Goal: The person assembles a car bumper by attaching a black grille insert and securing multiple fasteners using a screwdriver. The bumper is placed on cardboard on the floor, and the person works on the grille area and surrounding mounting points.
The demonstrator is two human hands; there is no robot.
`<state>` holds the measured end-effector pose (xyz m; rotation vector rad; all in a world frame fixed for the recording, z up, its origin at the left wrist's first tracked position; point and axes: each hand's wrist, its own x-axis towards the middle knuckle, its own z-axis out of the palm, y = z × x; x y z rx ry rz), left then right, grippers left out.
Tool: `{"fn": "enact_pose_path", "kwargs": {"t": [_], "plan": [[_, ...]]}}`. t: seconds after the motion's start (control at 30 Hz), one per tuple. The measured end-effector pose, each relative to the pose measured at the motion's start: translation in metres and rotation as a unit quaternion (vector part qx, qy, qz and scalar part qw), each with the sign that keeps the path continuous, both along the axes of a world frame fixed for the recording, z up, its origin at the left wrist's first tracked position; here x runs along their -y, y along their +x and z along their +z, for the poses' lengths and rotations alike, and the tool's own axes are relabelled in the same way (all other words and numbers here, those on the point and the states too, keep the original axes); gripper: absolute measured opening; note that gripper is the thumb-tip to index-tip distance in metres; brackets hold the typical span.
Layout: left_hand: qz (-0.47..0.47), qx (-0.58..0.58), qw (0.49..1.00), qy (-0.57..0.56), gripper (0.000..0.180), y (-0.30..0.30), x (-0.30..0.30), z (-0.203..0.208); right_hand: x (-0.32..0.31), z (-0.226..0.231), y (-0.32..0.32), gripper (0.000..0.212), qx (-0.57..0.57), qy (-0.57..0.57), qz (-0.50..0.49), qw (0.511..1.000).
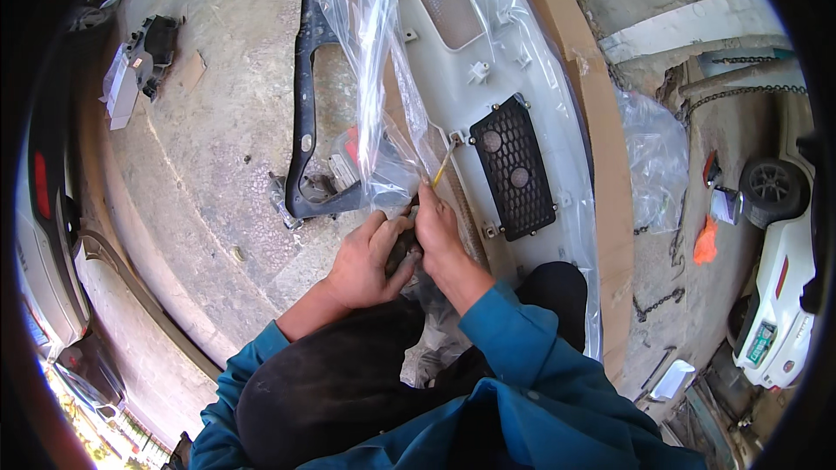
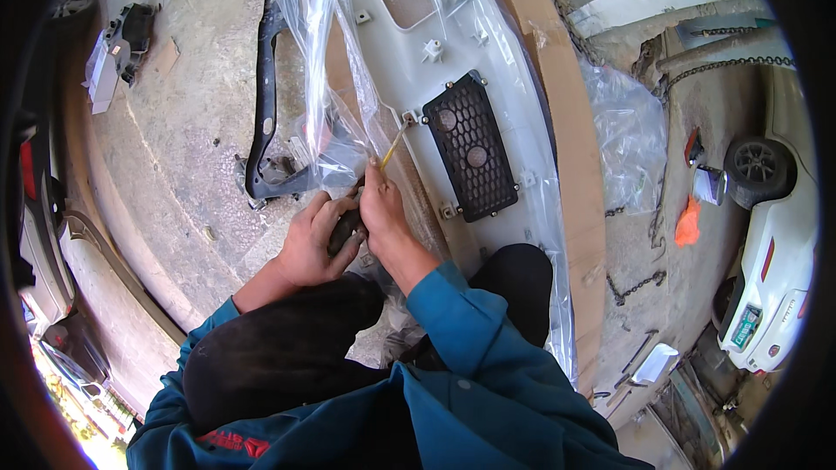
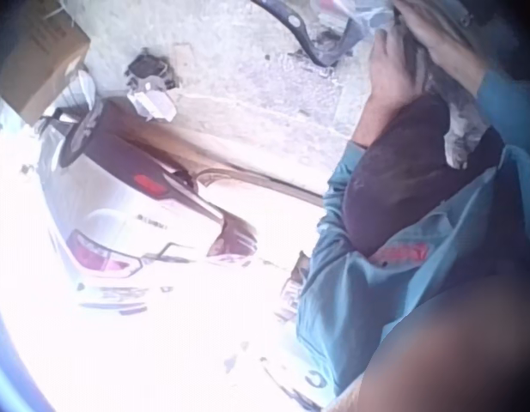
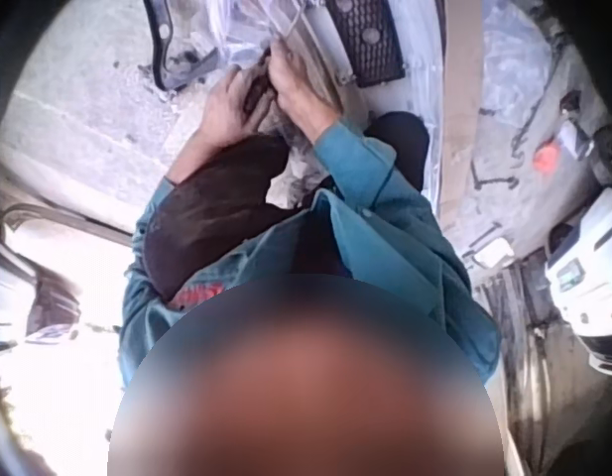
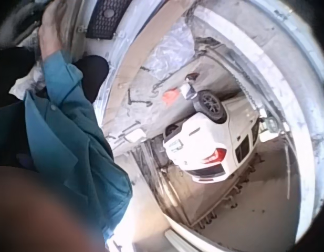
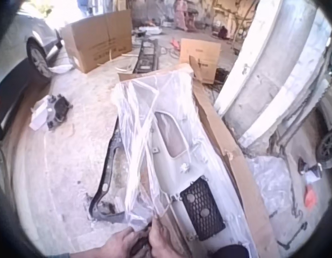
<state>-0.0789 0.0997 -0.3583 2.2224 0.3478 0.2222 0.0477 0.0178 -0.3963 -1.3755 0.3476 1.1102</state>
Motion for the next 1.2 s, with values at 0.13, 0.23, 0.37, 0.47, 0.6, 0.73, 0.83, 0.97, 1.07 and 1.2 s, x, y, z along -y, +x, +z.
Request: {"fn": "enact_pose_path", "kwargs": {"t": [0.13,0.23,0.37,0.47,0.6,0.73,0.83,0.97,1.07,1.2], "plan": [[0.002,-0.016,1.000,0.000,0.058,0.004,0.000,-0.012,0.001,-0.018,0.004,0.059,-0.003,-0.017,-0.004,1.000],[0.003,-0.012,1.000,0.015,0.059,0.003,0.001,-0.018,0.002,-0.028,0.005,0.059,-0.002,-0.007,0.001,1.000],[-0.018,0.028,0.998,0.052,0.052,0.001,-0.002,-0.008,0.005,-0.014,0.004,0.058,-0.040,0.026,-0.005,0.999],[-0.064,0.047,0.991,0.112,0.046,0.002,-0.008,0.006,0.011,-0.019,0.001,0.055,-0.059,0.073,-0.014,0.995],[-0.102,0.057,0.979,0.168,0.043,0.006,-0.010,0.010,0.012,-0.029,-0.001,0.053,0.037,0.053,0.029,0.997],[-0.104,0.030,0.974,0.200,0.034,0.004,-0.007,0.010,0.007,-0.017,0.002,0.052,0.078,0.017,0.054,0.995],[-0.115,0.043,0.972,0.198,0.039,0.008,-0.007,0.012,0.008,-0.018,0.006,0.050,0.053,0.031,0.040,0.997],[-0.155,0.046,0.966,0.202,0.032,0.013,-0.009,0.019,0.013,-0.034,0.004,0.046,0.014,0.073,0.006,0.997],[-0.164,0.054,0.965,0.197,0.027,0.020,-0.010,0.026,0.012,-0.029,0.007,0.045,-0.033,0.094,-0.007,0.995],[-0.177,0.052,0.964,0.191,0.021,0.030,-0.011,0.037,0.011,-0.008,0.014,0.045,-0.098,0.108,-0.029,0.989]]}}
